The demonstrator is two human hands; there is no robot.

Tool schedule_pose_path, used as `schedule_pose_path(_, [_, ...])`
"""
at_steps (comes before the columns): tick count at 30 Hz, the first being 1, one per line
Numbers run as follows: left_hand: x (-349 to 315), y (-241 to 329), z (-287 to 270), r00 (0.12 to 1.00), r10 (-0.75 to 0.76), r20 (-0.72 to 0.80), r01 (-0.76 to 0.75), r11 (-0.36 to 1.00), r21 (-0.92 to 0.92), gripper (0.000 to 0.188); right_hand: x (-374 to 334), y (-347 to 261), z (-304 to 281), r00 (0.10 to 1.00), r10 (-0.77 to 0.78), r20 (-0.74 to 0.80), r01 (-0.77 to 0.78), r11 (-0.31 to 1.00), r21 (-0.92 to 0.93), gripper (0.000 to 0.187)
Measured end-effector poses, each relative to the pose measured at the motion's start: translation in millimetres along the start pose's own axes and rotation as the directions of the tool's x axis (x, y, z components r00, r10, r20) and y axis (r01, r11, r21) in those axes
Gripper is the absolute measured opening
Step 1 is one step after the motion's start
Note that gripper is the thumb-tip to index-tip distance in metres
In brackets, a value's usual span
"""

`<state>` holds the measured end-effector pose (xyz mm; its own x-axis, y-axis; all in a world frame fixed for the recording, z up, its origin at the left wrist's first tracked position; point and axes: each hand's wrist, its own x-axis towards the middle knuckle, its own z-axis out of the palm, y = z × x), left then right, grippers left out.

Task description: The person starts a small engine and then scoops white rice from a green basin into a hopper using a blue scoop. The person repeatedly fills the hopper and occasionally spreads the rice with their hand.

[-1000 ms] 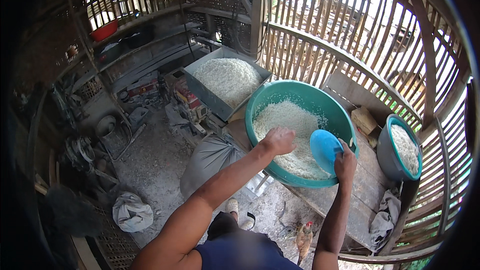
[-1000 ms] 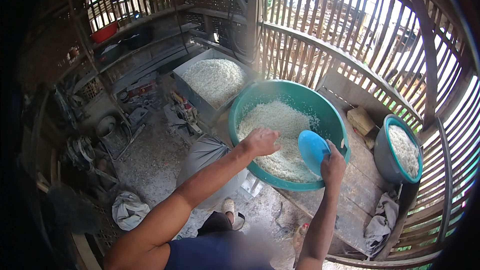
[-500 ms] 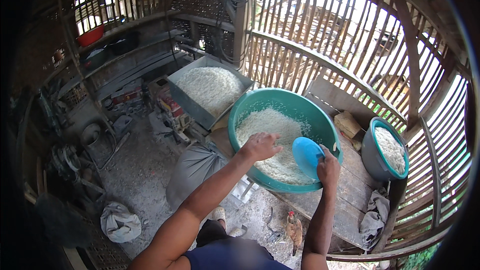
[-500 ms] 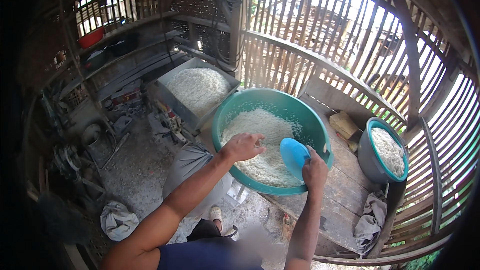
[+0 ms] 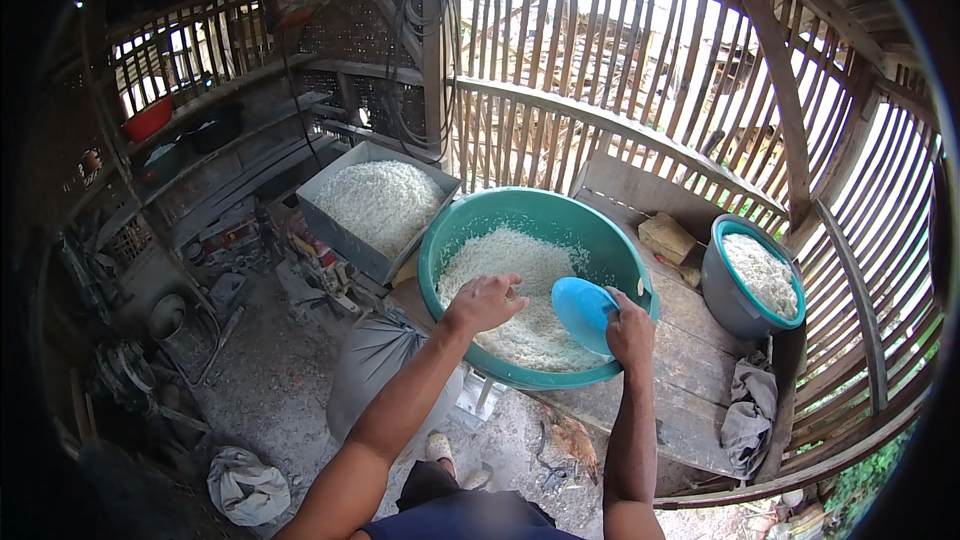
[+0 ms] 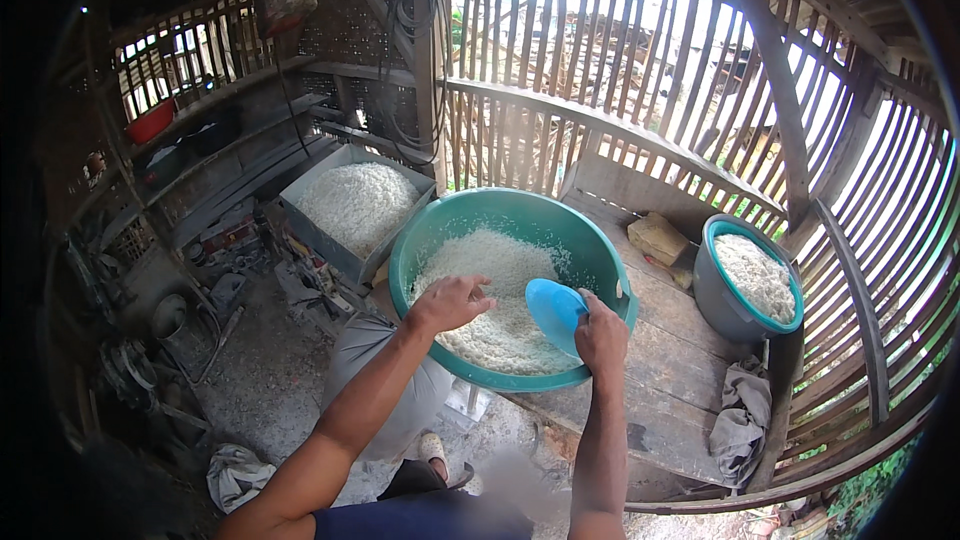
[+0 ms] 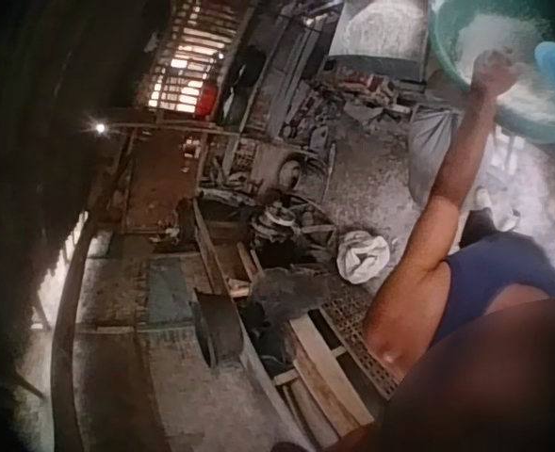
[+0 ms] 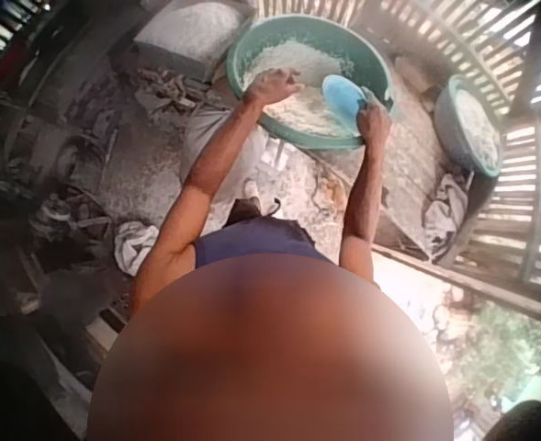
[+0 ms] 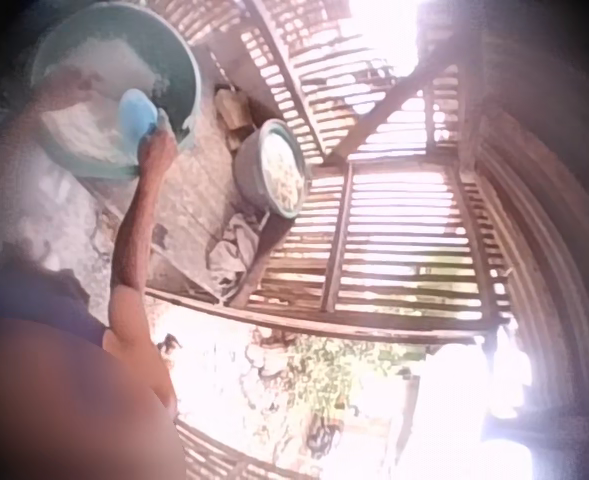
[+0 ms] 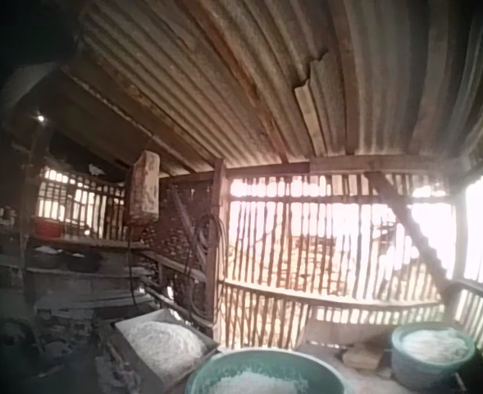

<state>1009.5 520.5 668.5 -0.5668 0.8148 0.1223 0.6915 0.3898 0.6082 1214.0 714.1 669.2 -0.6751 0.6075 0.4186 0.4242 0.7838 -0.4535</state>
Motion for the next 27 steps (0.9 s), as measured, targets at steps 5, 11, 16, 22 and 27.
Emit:
schedule_pose_path(5, [0.6, -0.1, -0.9, 1.0, 0.002, -0.003, -0.002, 1.0, 0.006, 0.053, 0.7, 2.4, 0.8, 1.0, 0.014, 0.019, -0.014, 1.0, 0.003, 0.043])
schedule_pose_path(11, [-0.2, 2.1, -3.3, 1.0, -0.019, 0.014, 0.019, 1.0, -0.001, 0.053, 0.7, 2.8, 0.9, 0.999, 0.04, 0.023, -0.04, 0.999, 0.013, 0.044])
schedule_pose_path(16, [-1.8, 4.9, -5.8, 1.0, -0.029, 0.012, 0.029, 1.0, -0.006, 0.053, 1.0, 3.7, 1.1, 0.999, 0.05, 0.018, -0.05, 0.998, 0.027, 0.044])
schedule_pose_path(22, [-1.8, 6.2, -7.0, 0.998, -0.053, 0.027, 0.053, 0.998, -0.017, 0.053, 1.2, 4.6, 1.8, 0.998, 0.058, 0.017, -0.059, 0.998, 0.031, 0.044])
schedule_pose_path(27, [-1.1, 3.6, -6.3, 0.999, -0.035, 0.037, 0.036, 0.999, -0.016, 0.054, 0.5, 3.1, 0.6, 0.998, 0.065, 0.013, -0.065, 0.998, 0.025, 0.044])
